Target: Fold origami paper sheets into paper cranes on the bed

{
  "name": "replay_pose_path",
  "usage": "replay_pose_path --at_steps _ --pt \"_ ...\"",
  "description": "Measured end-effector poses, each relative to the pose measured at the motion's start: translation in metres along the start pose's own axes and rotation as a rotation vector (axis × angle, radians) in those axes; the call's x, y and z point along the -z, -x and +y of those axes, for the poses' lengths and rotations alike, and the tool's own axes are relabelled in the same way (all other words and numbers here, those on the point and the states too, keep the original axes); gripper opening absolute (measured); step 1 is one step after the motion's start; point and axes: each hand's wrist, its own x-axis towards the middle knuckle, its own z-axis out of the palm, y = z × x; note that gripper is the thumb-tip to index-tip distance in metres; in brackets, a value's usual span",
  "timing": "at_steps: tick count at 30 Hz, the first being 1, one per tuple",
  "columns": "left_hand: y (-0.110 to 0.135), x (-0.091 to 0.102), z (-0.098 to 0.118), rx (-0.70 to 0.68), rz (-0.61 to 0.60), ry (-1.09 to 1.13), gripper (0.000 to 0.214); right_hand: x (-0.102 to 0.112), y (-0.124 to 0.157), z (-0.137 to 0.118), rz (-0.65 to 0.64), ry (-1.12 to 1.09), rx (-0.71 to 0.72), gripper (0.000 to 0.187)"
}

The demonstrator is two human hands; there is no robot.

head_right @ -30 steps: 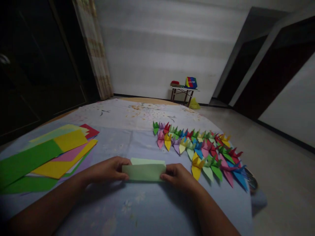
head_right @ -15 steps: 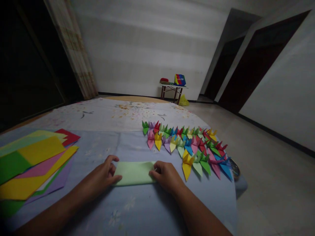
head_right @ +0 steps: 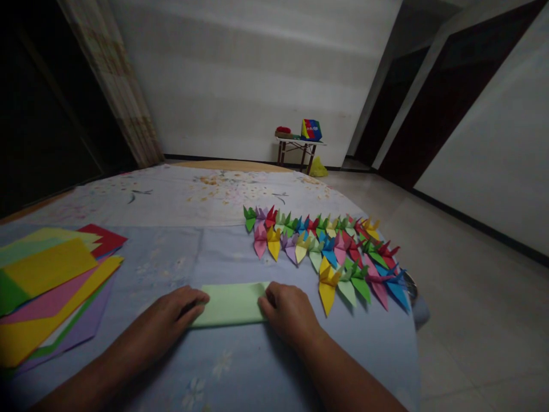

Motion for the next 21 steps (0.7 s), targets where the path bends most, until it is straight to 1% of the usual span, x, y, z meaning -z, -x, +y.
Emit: replay_pose_path --at_steps 5,11,16,21 --pt "-0.001 -0.002 0.001 0.006 -0.016 -0.011 0.024 0.000 -0.001 -0.001 -0.004 0.032 -0.012 0.020" --pt "0.000 -0.006 -0.002 0.049 -0.012 -0.034 0.028 -0.001 -0.003 -0.003 0.001 0.049 -0.028 0.020" --pt "0.002 -0.007 0.007 0.087 -0.051 -0.108 0.030 -0.003 -0.003 -0.002 0.010 0.054 -0.040 0.019" --pt "0.007 -0.007 0.015 0.129 -0.063 -0.183 0.030 -0.003 -0.003 -0.001 0.007 0.042 -0.040 0.019"
